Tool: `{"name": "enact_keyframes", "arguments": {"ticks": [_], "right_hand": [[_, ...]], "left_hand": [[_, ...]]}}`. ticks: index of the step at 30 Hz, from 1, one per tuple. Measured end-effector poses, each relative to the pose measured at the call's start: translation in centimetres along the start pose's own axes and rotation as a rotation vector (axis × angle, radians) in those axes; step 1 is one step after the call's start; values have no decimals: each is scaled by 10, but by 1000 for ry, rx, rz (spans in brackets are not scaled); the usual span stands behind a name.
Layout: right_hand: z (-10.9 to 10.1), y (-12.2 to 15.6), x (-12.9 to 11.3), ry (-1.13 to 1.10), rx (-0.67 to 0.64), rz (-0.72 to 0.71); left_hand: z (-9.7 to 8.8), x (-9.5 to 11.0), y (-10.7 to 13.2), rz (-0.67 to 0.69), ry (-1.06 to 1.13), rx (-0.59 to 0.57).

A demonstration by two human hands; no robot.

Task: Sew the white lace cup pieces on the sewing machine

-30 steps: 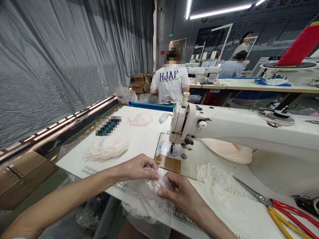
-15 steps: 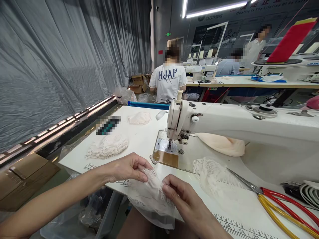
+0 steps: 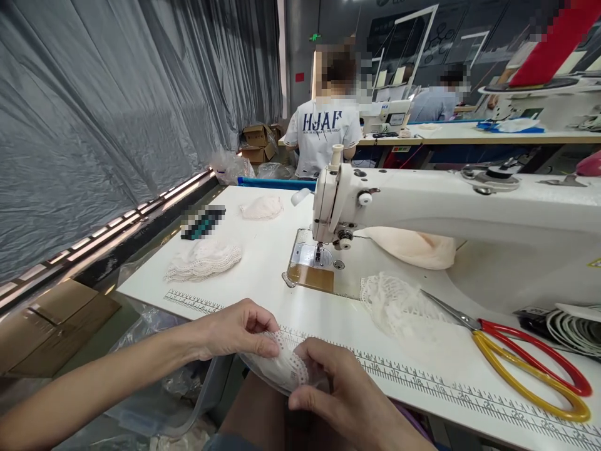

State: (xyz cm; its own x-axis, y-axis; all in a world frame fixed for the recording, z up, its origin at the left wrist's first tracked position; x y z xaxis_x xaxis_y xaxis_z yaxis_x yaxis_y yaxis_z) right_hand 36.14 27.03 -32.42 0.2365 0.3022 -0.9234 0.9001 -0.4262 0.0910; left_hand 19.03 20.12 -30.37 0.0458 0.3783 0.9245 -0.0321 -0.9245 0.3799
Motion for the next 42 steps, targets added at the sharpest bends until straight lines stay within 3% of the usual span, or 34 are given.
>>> {"name": "enact_keyframes", "arguments": {"ticks": [4, 9, 14, 19, 30, 33, 42], "right_hand": [[6, -4, 9, -43, 43, -24], [6, -2, 12, -193, -14, 25], [5, 1, 21, -181, -23, 101], [6, 1, 28, -191, -24, 73], [2, 0, 17, -88, 2, 105], [2, 0, 15, -125, 25, 128], [-1, -1, 11, -308, -92, 71]], "left_hand": [[-1, -5, 5, -18, 24, 16], [2, -12, 8, -20, 113, 60], [5, -16, 8, -17, 162, 76], [5, -14, 11, -8, 114, 108], [4, -18, 12, 37, 111, 109], [3, -19, 13, 19, 120, 117], [2, -16, 17, -13, 179, 143]]}}
Point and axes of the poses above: each hand's wrist, its own y-axis away from the middle knuckle, its own z-axis out of the palm, x = y × z, the point moved 3 cm from there along -y, towards the middle knuckle, and after that the axes turned 3 degrees about x, right-handed, at the moved point
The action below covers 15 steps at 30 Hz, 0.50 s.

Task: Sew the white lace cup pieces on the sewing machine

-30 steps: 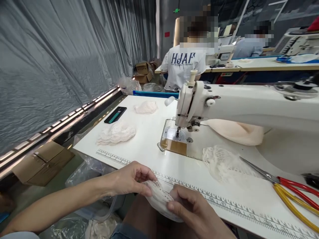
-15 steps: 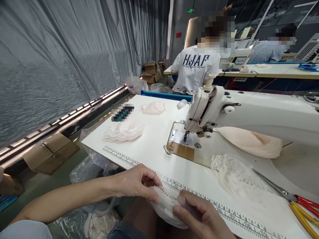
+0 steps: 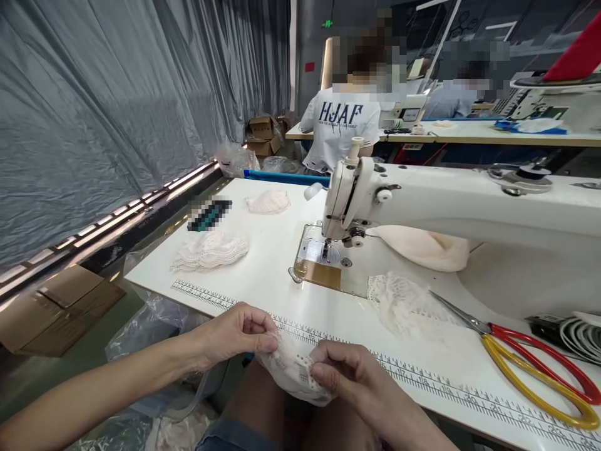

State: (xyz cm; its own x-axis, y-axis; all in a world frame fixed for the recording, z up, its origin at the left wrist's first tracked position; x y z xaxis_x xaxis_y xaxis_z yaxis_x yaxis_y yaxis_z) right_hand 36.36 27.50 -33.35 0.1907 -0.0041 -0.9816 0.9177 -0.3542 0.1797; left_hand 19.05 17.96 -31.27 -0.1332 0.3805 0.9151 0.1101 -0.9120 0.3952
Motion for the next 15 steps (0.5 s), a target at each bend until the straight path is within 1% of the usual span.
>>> {"name": "enact_keyframes", "arguments": {"ticks": [6, 10, 15], "right_hand": [[2, 2, -7, 23, 8, -21], [4, -1, -8, 20, 19, 15], [3, -1, -8, 22, 43, 45]], "left_hand": [[1, 1, -3, -10, 7, 10], [4, 3, -4, -11, -19, 1], [0, 3, -7, -15, -48, -11]]}}
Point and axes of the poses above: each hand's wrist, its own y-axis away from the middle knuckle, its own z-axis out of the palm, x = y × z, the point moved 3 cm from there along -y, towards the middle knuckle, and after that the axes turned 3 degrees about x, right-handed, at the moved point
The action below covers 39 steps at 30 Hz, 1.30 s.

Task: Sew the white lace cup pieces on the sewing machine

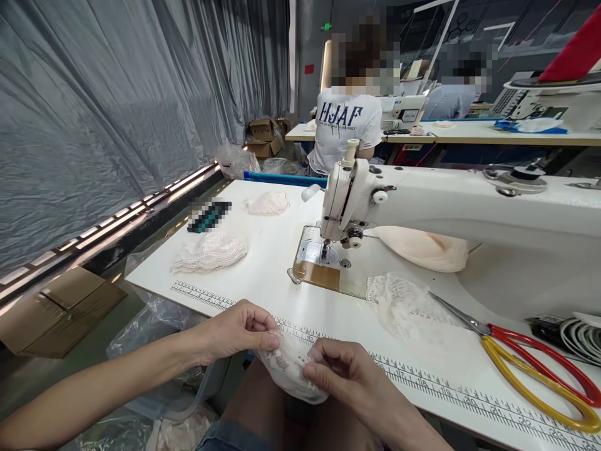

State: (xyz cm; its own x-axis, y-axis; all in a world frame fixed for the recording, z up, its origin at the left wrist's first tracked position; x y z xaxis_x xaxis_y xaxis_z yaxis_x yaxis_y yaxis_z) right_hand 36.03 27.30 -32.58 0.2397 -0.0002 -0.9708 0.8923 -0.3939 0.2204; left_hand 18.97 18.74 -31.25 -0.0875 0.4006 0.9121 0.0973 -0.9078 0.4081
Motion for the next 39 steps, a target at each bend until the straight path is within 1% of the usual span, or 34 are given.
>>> {"name": "enact_keyframes", "arguments": {"ticks": [2, 5, 7, 10, 12, 16, 23, 28, 31, 35, 37, 39], "right_hand": [[0, 1, 0, 23, -21, -10], [1, 1, 2, 98, -45, -31], [2, -2, 4, 180, -5, -35], [4, -6, 6, 283, 72, -30], [4, -8, 6, 305, 89, -31], [2, -7, 6, 284, 90, -23], [0, -5, 6, 252, 133, -20], [0, -8, 8, 239, 129, -29], [0, -9, 10, 247, 130, -40], [1, -13, 7, 228, 141, -85], [1, -19, 1, 219, 138, -115], [-2, -28, -5, 240, 141, -150]], "left_hand": [[0, -1, -1, 21, -35, -23], [6, 0, -3, 68, -114, -68], [11, 1, -3, 82, -184, -76], [17, 5, -2, 86, -283, -55], [18, 7, -2, 92, -291, -60], [16, 6, -1, 90, -208, -87], [13, -3, -1, 108, -283, 28], [17, -7, -3, 130, -192, 58], [18, -8, -3, 148, -158, 106], [14, 0, -1, 206, -201, 132], [7, 11, -4, 231, -250, 129], [-4, 28, -14, 277, -351, 94]]}}
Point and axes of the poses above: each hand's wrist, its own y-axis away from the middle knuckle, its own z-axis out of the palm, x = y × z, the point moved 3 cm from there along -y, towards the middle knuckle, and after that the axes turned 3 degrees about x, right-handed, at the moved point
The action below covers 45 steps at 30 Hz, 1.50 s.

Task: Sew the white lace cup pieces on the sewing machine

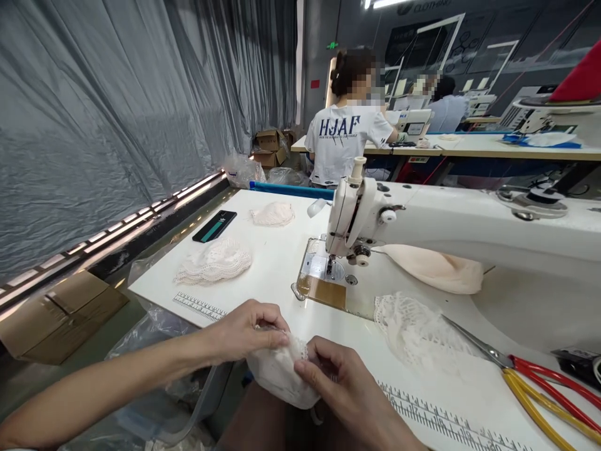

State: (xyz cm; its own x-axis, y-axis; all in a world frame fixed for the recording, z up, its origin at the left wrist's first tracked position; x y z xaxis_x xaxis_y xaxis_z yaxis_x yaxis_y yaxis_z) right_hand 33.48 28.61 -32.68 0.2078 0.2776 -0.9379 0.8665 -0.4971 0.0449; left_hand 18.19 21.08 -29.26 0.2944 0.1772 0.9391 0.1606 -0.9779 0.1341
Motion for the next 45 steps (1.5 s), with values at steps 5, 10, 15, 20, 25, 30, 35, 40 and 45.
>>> {"name": "enact_keyframes", "arguments": {"ticks": [5, 10, 15, 20, 25, 30, 35, 40, 45], "right_hand": [[-25, -35, 6, 278, 80, -72], [-69, -46, 24, 651, 332, -266], [-78, -52, 24, 974, 248, -794], [-78, -62, 30, 1081, 267, -934], [-77, -62, 37, 1039, 266, -863], [-72, -60, 48, 942, 416, -829], [-68, -59, 55, 926, 399, -836], [-69, -58, 53, 981, 456, -879], [-77, -56, 42, 1080, 349, -778]], "left_hand": [[-28, 17, -78, 81, -398, -198], [-20, 14, -149, 70, -541, -298], [-6, 13, -165, 107, -586, -368], [-2, 19, -169, 129, -609, -408], [-2, 22, -177, 249, -843, -392], [-1, 18, -154, 408, -1114, -33], [14, 14, -114, 654, -1223, -7], [14, 11, -117, 643, -1278, -32], [7, 10, -132, 719, -1250, -19]]}}
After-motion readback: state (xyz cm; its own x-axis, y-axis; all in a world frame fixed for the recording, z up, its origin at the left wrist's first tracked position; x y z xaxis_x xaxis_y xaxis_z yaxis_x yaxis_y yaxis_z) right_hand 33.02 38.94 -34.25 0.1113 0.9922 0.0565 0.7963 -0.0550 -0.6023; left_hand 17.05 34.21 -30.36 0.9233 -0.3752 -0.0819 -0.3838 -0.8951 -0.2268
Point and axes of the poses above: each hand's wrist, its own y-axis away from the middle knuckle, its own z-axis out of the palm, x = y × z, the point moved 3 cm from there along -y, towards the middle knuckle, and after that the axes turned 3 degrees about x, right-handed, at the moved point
